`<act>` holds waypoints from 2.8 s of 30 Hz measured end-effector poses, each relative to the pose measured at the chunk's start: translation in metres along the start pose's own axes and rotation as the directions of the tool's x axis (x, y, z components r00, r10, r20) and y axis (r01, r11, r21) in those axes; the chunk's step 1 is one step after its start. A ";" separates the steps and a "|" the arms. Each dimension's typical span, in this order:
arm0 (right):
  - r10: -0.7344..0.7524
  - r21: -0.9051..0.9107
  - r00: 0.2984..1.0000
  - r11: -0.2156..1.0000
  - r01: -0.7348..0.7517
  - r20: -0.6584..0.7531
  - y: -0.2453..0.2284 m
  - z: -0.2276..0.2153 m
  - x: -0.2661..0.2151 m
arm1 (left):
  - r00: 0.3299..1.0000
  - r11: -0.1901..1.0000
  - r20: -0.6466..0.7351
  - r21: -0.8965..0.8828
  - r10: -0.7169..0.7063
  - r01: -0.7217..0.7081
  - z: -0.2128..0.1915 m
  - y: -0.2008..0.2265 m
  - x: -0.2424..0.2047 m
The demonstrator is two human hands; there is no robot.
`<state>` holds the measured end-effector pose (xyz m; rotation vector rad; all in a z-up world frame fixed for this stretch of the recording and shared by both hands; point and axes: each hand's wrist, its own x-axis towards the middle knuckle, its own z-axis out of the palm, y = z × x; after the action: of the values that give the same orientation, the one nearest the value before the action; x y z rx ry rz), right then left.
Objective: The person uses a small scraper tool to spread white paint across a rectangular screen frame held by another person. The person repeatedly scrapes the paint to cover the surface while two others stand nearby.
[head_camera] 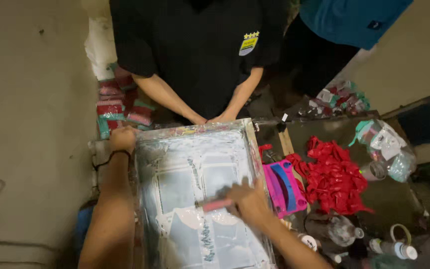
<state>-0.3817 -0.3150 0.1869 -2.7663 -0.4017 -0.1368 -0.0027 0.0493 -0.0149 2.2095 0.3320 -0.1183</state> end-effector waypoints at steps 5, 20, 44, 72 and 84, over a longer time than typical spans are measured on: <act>-0.171 -0.148 0.982 0.976 0.158 -0.082 -0.001 0.010 -0.038 | 0.716 0.490 0.021 0.715 0.698 -0.498 0.007 -0.032 0.038; -0.312 -0.210 0.937 0.937 0.278 -0.154 -0.131 -0.011 -0.006 | 0.903 0.907 -0.212 -0.120 0.375 -0.405 -0.159 0.188 -0.161; -0.071 -0.140 0.997 0.988 0.070 -0.008 -0.056 0.025 0.142 | 0.999 0.987 0.013 -0.150 -0.050 0.051 -0.021 0.092 -0.055; -0.117 0.080 0.589 0.951 0.298 -0.800 0.005 -0.025 -0.076 | 0.919 0.926 -0.188 -0.092 0.346 -0.367 -0.127 0.157 -0.126; 0.264 0.336 0.531 0.941 0.043 -0.805 0.047 0.011 -0.095 | 0.889 0.897 -0.173 -0.054 0.425 -0.439 -0.166 0.159 -0.130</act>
<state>-0.4580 -0.3783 0.1477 -2.0410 0.0386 -1.2176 -0.0888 0.0622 0.2345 2.1513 -0.0775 0.3119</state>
